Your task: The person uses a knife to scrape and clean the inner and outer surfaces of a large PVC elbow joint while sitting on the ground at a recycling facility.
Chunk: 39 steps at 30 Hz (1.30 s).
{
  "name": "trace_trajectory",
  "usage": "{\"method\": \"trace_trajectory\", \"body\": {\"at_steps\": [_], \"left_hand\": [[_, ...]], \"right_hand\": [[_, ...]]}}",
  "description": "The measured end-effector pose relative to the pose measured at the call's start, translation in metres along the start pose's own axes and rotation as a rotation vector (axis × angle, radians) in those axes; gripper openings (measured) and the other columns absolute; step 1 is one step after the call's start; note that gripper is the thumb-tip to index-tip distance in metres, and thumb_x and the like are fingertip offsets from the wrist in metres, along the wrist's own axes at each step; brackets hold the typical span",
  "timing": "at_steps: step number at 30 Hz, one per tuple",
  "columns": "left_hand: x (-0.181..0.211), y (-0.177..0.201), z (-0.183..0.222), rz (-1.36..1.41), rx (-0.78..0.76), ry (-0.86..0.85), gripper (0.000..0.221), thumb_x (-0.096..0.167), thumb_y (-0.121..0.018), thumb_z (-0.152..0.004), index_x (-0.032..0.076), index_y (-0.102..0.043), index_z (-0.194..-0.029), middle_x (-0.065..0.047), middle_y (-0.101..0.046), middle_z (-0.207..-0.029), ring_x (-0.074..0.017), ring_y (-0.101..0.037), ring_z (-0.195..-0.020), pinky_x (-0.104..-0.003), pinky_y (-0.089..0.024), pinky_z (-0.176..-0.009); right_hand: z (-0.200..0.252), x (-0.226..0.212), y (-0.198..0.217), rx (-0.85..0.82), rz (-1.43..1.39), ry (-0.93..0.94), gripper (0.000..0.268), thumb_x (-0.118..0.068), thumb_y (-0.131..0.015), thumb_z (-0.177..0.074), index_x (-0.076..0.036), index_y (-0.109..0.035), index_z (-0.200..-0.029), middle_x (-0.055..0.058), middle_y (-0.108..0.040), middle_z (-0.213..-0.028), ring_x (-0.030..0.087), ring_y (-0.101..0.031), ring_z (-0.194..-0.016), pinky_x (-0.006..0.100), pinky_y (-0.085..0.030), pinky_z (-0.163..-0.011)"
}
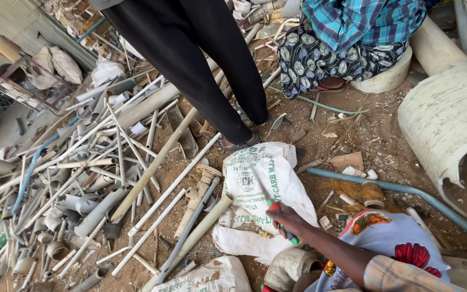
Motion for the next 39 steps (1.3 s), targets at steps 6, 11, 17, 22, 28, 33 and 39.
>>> {"method": "trace_trajectory", "body": {"at_steps": [6, 11, 17, 22, 28, 33, 39], "left_hand": [[-0.028, 0.016, 0.008, -0.055, -0.020, 0.020, 0.069, 0.046, -0.059, -0.097, 0.013, -0.041, -0.156, -0.007, -0.032, -0.154, -0.0205, -0.026, -0.143, -0.058, -0.014, -0.114], [-0.039, 0.003, -0.011, -0.106, -0.019, 0.014, 0.071, 0.048, -0.058, -0.098, 0.014, -0.039, -0.157, -0.006, -0.026, -0.160, -0.0203, -0.019, -0.149, -0.061, -0.008, -0.117], [-0.044, -0.007, -0.010, -0.096, -0.049, 0.054, 0.072, 0.050, -0.056, -0.098, 0.015, -0.037, -0.158, -0.005, -0.019, -0.167, -0.0201, -0.011, -0.155, -0.066, -0.001, -0.120], [-0.063, -0.006, -0.009, -0.105, -0.100, 0.140, 0.074, 0.052, -0.055, -0.098, 0.016, -0.035, -0.159, -0.003, -0.012, -0.172, -0.0198, -0.005, -0.160, -0.070, 0.004, -0.123], [-0.068, 0.002, -0.015, -0.079, -0.017, 0.124, 0.060, 0.056, -0.051, -0.100, 0.013, -0.056, -0.141, -0.008, -0.048, -0.152, -0.0248, -0.016, -0.159, -0.070, 0.005, -0.126], [-0.091, 0.007, -0.014, 0.400, 0.095, 0.171, 0.038, 0.044, -0.059, -0.095, 0.018, -0.071, -0.120, -0.011, -0.072, -0.122, -0.0309, -0.066, -0.126, -0.045, -0.047, -0.112], [-0.108, 0.025, 0.004, 0.361, 0.504, 0.080, 0.033, 0.037, -0.076, -0.086, 0.009, -0.077, -0.104, -0.014, -0.068, -0.121, -0.0365, -0.057, -0.124, -0.047, -0.044, -0.104]], "right_hand": [[0.019, 0.027, -0.045, -0.208, 0.947, 0.135, 0.069, -0.048, -0.063, -0.097, -0.001, -0.042, -0.143, 0.016, -0.066, -0.083, 0.032, -0.067, -0.075, 0.048, -0.051, -0.071], [0.011, 0.039, -0.047, -0.176, 1.011, 0.305, 0.069, -0.049, -0.065, -0.099, 0.004, -0.046, -0.140, 0.018, -0.067, -0.082, 0.033, -0.067, -0.078, 0.048, -0.051, -0.072], [0.007, 0.028, -0.041, -0.066, 0.950, 0.213, 0.067, -0.049, -0.064, -0.096, 0.001, -0.047, -0.138, 0.014, -0.063, -0.066, 0.033, -0.067, -0.065, 0.048, -0.050, -0.063], [0.005, 0.023, -0.052, -0.048, 0.941, 0.290, 0.062, -0.051, -0.067, -0.095, 0.001, -0.054, -0.127, 0.013, -0.060, -0.062, 0.033, -0.065, -0.062, 0.049, -0.048, -0.062], [0.006, 0.025, -0.061, -0.052, 0.933, 0.241, 0.065, -0.052, -0.066, -0.095, 0.001, -0.051, -0.130, 0.013, -0.063, -0.067, 0.032, -0.066, -0.065, 0.047, -0.048, -0.065], [0.004, 0.024, -0.068, -0.017, 0.942, 0.321, 0.066, -0.048, -0.070, -0.093, 0.002, -0.049, -0.131, 0.010, -0.062, -0.064, 0.030, -0.065, -0.060, 0.047, -0.047, -0.061], [0.003, 0.027, -0.086, -0.037, 0.904, 0.299, 0.058, -0.046, -0.067, -0.096, 0.000, -0.051, -0.129, 0.004, -0.054, -0.054, 0.027, -0.060, -0.052, 0.045, -0.046, -0.055]]}}
Point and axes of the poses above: each hand's wrist, its own z-axis away from the middle knuckle, its own y-axis out of the back of the hand, x = y × z, the point moved 6 cm from there along -z, towards the middle knuckle
